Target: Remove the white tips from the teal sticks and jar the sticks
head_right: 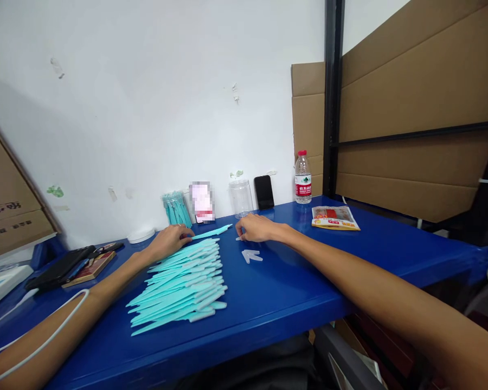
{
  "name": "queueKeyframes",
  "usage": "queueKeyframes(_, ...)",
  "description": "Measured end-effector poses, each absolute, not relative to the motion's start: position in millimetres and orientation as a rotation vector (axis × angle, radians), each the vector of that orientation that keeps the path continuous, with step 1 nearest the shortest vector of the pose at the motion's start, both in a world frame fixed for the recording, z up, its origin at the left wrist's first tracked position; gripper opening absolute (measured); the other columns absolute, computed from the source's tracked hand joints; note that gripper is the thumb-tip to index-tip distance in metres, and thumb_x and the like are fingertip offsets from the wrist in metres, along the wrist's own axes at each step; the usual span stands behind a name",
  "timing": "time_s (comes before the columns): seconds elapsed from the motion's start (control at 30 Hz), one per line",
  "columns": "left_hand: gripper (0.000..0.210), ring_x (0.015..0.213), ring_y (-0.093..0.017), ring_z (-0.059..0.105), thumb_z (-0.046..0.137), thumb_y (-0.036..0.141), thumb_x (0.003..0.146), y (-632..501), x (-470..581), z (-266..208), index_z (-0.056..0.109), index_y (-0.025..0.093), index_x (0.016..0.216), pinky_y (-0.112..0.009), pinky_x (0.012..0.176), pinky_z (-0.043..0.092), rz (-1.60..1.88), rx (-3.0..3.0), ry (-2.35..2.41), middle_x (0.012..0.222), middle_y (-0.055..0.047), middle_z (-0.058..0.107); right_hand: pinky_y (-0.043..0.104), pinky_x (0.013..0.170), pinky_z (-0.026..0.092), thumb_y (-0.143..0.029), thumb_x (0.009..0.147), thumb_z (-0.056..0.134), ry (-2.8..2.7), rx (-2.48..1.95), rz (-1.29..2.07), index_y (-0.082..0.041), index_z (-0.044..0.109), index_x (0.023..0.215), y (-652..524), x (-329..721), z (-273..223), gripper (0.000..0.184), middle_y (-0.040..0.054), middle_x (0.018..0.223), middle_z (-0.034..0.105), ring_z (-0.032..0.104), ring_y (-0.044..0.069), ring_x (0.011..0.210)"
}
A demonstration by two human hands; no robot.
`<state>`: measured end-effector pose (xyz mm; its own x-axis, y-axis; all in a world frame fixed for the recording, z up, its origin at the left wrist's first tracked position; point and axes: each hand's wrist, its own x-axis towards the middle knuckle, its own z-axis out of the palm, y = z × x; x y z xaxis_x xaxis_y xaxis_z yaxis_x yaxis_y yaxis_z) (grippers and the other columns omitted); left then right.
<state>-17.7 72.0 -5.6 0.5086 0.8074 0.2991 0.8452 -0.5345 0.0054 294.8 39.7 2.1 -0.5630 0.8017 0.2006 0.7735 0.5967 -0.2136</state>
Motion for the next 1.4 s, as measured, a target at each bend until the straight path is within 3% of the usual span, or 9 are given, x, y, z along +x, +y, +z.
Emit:
queueKeyframes(0.23, 0.014, 0.080, -0.022, 0.060, 0.052, 0.025, 0.079, 74.3, -16.7, -5.3, 0.065, 0.022, 0.082, -0.028, 0.063, 0.039, -0.392, -2.616, -1.468, 0.089, -0.006, 0.067, 0.024, 0.054, 0.033, -0.026, 0.081, 0.065, -2.574, -1.288, 0.122, -0.019, 0.070, 0.083, 41.7, 295.3, 1.0, 0.009, 0.0052, 0.080, 0.069, 0.059, 0.016, 0.066)
queueKeyframes(1.4, 0.022, 0.077, -0.022, 0.057, 0.031, 0.032, 0.096, 70.2, -15.5, -3.5, 0.049, 0.020, 0.091, -0.030, 0.063, 0.035, -0.502, -2.430, -1.541, 0.085, -0.007, 0.062, 0.022, 0.057, 0.034, -0.032, 0.084, 0.062, -2.619, -1.319, 0.107, -0.019, 0.068, 0.088, 43.9, 296.6, 1.1, 0.015, 0.0053, 0.086, 0.068, 0.060, 0.016, 0.073)
